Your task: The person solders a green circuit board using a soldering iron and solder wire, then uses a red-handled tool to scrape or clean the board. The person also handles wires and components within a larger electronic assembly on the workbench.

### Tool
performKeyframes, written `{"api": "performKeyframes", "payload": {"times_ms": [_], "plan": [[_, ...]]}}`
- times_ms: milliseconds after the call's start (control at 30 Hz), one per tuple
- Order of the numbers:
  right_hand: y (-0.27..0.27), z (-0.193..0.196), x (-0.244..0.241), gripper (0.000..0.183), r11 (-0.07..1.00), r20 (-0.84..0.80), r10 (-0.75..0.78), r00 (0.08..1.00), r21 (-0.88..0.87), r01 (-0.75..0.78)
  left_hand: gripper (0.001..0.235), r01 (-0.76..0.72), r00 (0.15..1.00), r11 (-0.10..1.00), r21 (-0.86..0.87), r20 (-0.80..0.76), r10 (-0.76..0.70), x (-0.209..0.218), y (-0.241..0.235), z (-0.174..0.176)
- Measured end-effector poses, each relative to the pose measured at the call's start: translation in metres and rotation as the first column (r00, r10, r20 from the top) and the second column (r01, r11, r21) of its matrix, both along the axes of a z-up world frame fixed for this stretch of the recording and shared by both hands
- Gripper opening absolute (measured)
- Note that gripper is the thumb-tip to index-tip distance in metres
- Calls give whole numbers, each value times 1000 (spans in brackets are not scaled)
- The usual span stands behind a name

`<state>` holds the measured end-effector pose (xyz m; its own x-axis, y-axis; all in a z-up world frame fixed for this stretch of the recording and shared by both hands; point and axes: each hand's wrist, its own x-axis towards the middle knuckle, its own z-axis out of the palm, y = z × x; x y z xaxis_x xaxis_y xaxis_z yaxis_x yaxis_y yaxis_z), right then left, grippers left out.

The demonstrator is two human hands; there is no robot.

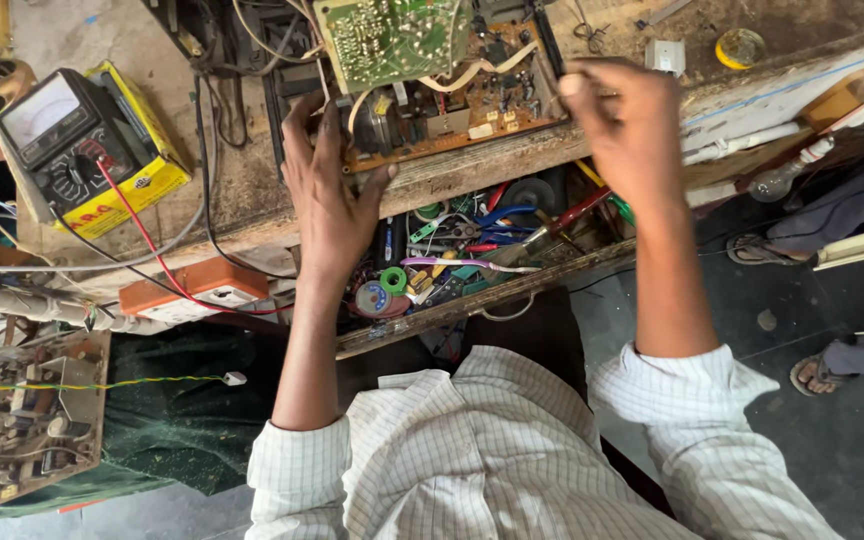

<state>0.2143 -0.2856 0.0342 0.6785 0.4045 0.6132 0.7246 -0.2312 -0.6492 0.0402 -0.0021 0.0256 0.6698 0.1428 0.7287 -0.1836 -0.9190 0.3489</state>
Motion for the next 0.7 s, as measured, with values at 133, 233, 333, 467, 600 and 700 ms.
{"api": "performKeyframes", "payload": {"times_ms": [133, 233, 333, 467, 600, 700], "plan": [[-40, -6, -13, 15, 943, -12, -283, 959, -187, 276, 84, -89, 993, 995, -41, -76, 86, -4, -6, -3], [-62, -12, -28, 16, 857, 183, -287, 940, -390, 338, 83, -113, 990, 992, -54, -85, 109, -5, -8, -2], [-64, -20, -28, 25, 890, 125, -237, 963, -369, 267, 84, -112, 992, 992, -53, -68, 108, -4, -10, -1], [-61, -25, -17, 15, 874, 200, -281, 939, -350, 336, 83, -94, 995, 989, -116, -55, 88, -13, -14, -1], [-57, -28, -14, 16, 867, 160, -313, 936, -353, 351, 79, -61, 998, 976, -207, 0, 62, -29, -28, -3], [-55, -26, -16, 14, 910, 52, -269, 962, -313, 271, 77, -49, 999, 965, -256, -25, 44, -41, -39, -10]]}}
